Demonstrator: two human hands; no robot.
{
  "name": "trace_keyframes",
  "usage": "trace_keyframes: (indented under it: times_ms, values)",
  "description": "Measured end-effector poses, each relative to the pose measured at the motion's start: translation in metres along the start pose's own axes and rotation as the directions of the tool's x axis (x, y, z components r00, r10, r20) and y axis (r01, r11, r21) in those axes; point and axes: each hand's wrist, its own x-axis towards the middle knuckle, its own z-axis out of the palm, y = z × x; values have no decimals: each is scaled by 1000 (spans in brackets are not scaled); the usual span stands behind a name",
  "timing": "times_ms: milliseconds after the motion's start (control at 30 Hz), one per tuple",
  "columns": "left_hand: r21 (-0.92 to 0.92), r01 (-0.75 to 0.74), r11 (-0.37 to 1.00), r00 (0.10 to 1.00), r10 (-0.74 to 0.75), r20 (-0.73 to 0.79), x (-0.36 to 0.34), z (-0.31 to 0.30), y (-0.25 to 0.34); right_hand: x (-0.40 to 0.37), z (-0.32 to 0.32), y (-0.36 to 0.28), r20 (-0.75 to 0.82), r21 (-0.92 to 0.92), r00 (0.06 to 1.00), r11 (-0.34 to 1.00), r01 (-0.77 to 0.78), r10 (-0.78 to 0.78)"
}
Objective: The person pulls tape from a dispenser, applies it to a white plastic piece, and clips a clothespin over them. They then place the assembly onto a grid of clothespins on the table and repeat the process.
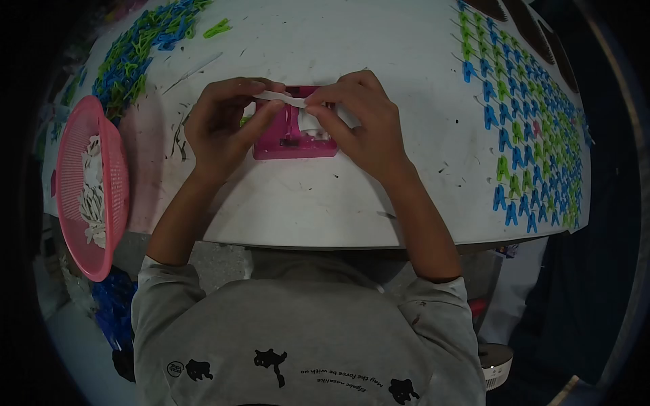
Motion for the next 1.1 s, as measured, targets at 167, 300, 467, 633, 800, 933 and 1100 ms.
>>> trace_keyframes:
  times_ms: [167,300,467,633,800,933,1100]
  values:
    - [134,-45,990,998,40,39,8,-5,1,0,4,0,-30,-22,1000,1000,5,-5]
    - [311,-163,936,983,129,127,9,-6,4,2,4,6,-56,-12,995,997,77,-78]
    - [409,-166,897,981,106,165,9,-1,5,0,8,4,-36,84,999,996,-36,39]
    - [470,-198,860,972,111,206,11,-1,7,0,5,3,7,-10,1000,1000,-4,4]
    - [444,-144,885,987,96,129,11,3,4,0,5,6,19,-53,1000,998,13,-12]
    - [424,-142,894,987,97,126,12,4,4,-1,5,7,18,-72,1000,997,25,-23]
    - [446,-154,882,980,77,186,10,0,3,-1,7,8,2,-45,1000,999,2,-2]
